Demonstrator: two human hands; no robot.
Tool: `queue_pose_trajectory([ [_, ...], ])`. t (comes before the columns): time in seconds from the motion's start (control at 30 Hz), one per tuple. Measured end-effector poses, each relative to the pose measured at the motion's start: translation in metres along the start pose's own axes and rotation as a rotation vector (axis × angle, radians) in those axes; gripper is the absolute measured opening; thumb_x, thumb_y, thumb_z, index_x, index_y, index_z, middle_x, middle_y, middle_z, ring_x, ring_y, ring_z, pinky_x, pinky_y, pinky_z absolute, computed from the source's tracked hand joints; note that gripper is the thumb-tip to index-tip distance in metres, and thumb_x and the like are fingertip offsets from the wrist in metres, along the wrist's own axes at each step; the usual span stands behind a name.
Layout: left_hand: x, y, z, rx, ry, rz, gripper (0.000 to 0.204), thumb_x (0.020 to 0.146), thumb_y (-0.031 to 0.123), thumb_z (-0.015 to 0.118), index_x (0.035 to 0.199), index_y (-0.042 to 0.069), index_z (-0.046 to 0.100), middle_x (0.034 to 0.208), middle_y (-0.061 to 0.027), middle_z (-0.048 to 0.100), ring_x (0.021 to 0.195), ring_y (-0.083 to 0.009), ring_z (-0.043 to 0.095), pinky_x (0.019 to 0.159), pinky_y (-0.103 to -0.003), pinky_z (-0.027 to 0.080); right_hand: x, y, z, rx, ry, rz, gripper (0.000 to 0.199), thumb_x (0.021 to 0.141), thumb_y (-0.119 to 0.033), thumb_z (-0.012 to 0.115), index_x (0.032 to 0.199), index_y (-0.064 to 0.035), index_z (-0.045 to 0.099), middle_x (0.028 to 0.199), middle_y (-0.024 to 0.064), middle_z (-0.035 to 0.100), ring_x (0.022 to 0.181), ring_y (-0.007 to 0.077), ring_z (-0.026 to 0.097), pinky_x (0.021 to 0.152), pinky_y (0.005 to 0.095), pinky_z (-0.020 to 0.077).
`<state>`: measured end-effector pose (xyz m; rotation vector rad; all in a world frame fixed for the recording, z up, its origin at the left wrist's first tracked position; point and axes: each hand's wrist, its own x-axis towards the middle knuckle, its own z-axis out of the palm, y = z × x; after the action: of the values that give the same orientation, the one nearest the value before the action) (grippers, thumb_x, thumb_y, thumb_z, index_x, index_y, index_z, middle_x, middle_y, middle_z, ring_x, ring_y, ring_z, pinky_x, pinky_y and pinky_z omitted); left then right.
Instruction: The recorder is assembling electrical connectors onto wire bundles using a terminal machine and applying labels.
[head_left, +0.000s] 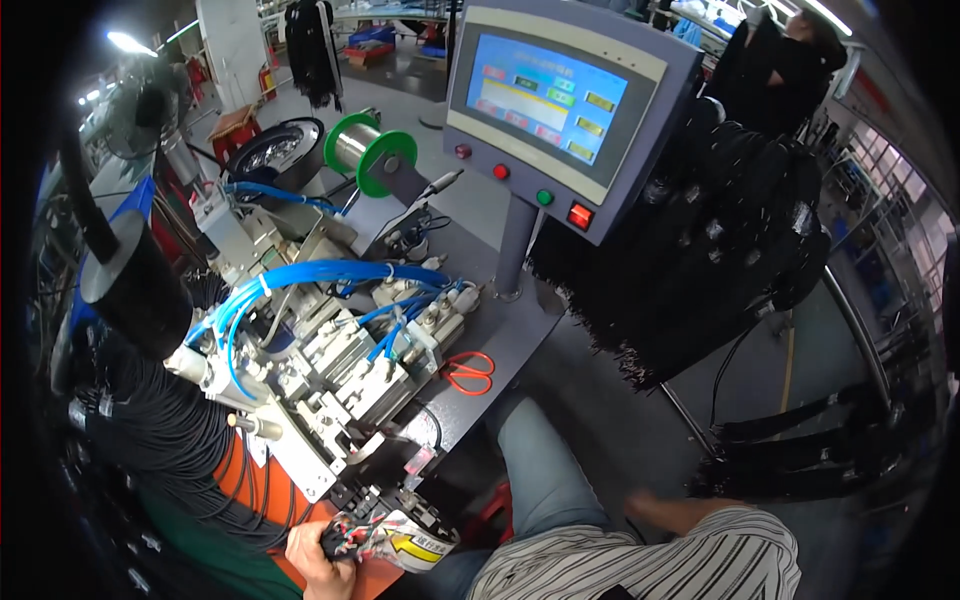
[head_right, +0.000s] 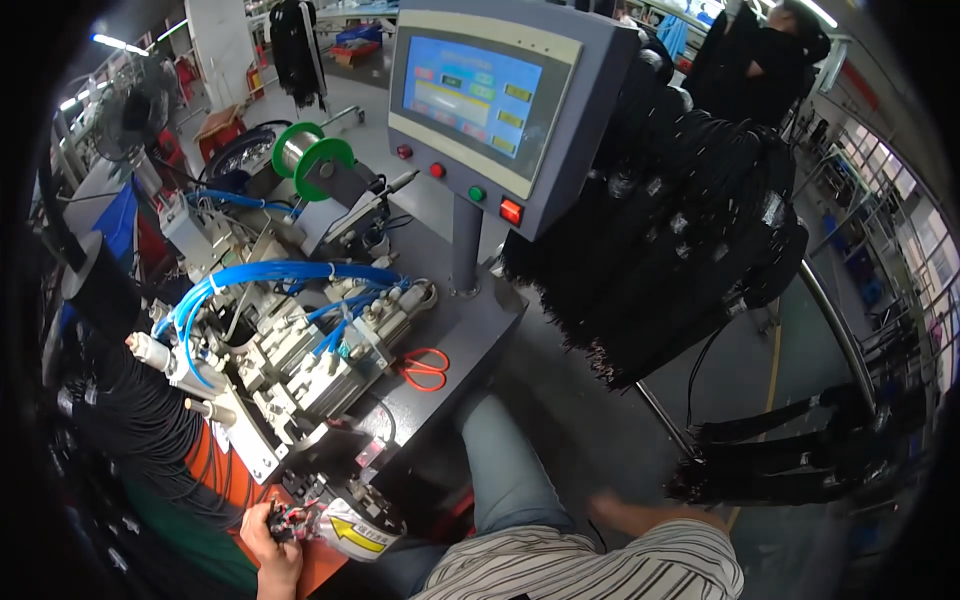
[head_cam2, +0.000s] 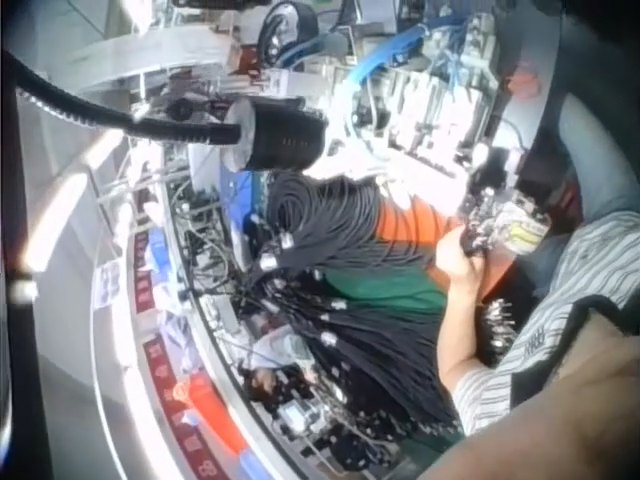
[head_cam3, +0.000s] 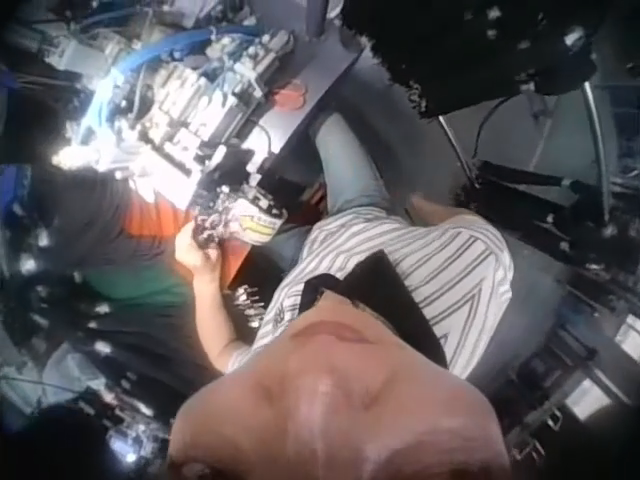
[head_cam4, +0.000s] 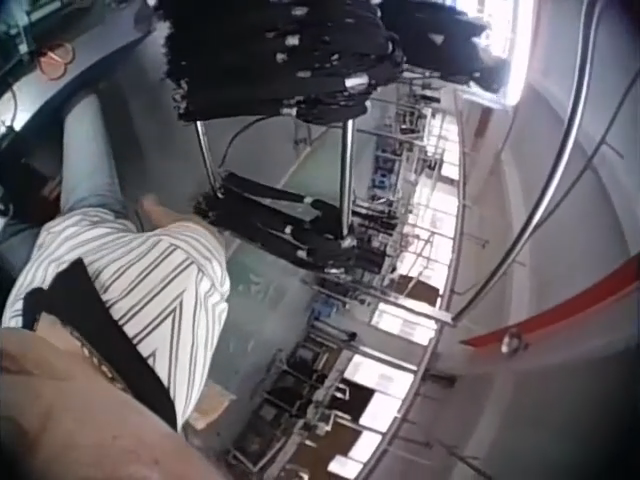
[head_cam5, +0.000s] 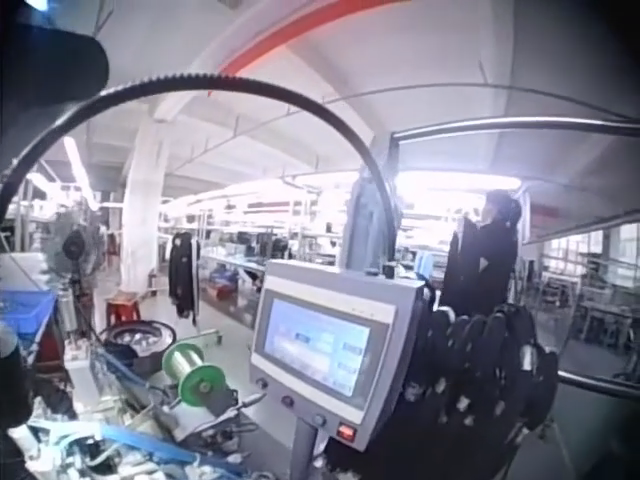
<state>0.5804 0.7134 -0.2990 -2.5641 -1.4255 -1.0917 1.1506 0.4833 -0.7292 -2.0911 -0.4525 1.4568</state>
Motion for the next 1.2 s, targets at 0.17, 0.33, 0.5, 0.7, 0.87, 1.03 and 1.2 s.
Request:
queue_pose_trajectory([
  [0.17,0.01,0.052,0.035,0.036,0.026,-0.077,0.041,0.076,0.013,0.072,0.108,-0.003,0.051,0.085,-0.0164,0.056,0.074,-0.0326,0.055,0.069,-0.042,0.042,-0.025,0.002,-0.076,0.064,0.113,-0.038,0.034,0.104,-0.026,0.042,0.114,-0.0014,0.064,0.09,0.0065,0.066,0.079,0.0187,0.065,0.07,0.0328,0.0544],
  [0.33,0.023,0.113,0.051,0.06,-0.028,0.032,0.04,0.077,0.012,0.07,0.109,-0.003,0.05,0.089,-0.0179,0.057,0.077,-0.0351,0.056,0.071,-0.043,0.042,-0.04,0.011,-0.139,0.113,0.187,-0.085,0.034,0.104,-0.026,0.042,0.113,-0.0019,0.064,0.09,0.0061,0.066,0.078,0.0181,0.064,0.07,0.0326,0.0537],
  [0.5,0.013,0.157,0.054,0.095,0.023,-0.014,0.032,0.077,0.013,0.074,0.099,-0.001,0.056,0.079,-0.0126,0.058,0.069,-0.0318,0.056,0.064,-0.04,0.042,-0.057,0.019,-0.191,0.153,0.278,-0.123,0.034,0.104,-0.027,0.043,0.112,-0.0024,0.064,0.089,0.0056,0.065,0.077,0.0174,0.063,0.07,0.0324,0.053],
  [0.7,0.025,0.186,0.057,0.108,0.087,-0.025,0.029,0.071,0.004,0.073,0.097,0.0,0.061,0.075,-0.0101,0.061,0.064,-0.0276,0.057,0.061,-0.037,0.043,-0.065,0.013,-0.209,0.175,0.372,-0.171,0.033,0.104,-0.028,0.043,0.111,-0.003,0.064,0.089,0.0051,0.064,0.077,0.0167,0.062,0.069,0.0322,0.0522],
  [0.87,0.015,0.15,0.044,0.068,0.037,-0.036,0.029,0.067,0.0,0.072,0.095,-0.001,0.063,0.077,-0.0107,0.063,0.067,-0.0275,0.059,0.063,-0.036,0.044,-0.065,0.005,-0.163,0.175,0.435,-0.207,0.033,0.104,-0.028,0.043,0.109,-0.0035,0.064,0.088,0.0046,0.064,0.076,0.016,0.061,0.069,0.032,0.0515],
  [1.03,-0.054,0.03,0.032,0.035,-0.005,-0.039,0.03,0.069,0.001,0.071,0.099,0.0,0.066,0.082,-0.0118,0.066,0.069,-0.0279,0.062,0.064,-0.036,0.046,-0.056,0.003,-0.045,0.058,0.405,-0.23,0.033,0.105,-0.029,0.043,0.108,-0.004,0.064,0.088,0.0042,0.063,0.075,0.0154,0.06,0.069,0.0318,0.0508],
  [1.2,-0.204,-0.195,0.004,0.041,-0.079,0.012,0.035,0.067,0.001,0.073,0.101,0.0,0.066,0.078,-0.0105,0.066,0.064,-0.0278,0.061,0.06,-0.037,0.046,-0.061,0.08,0.241,-0.139,0.184,-0.175,0.033,0.105,-0.03,0.043,0.107,-0.0045,0.064,0.087,0.0037,0.063,0.075,0.0148,0.059,0.068,0.0316,0.0501],
])
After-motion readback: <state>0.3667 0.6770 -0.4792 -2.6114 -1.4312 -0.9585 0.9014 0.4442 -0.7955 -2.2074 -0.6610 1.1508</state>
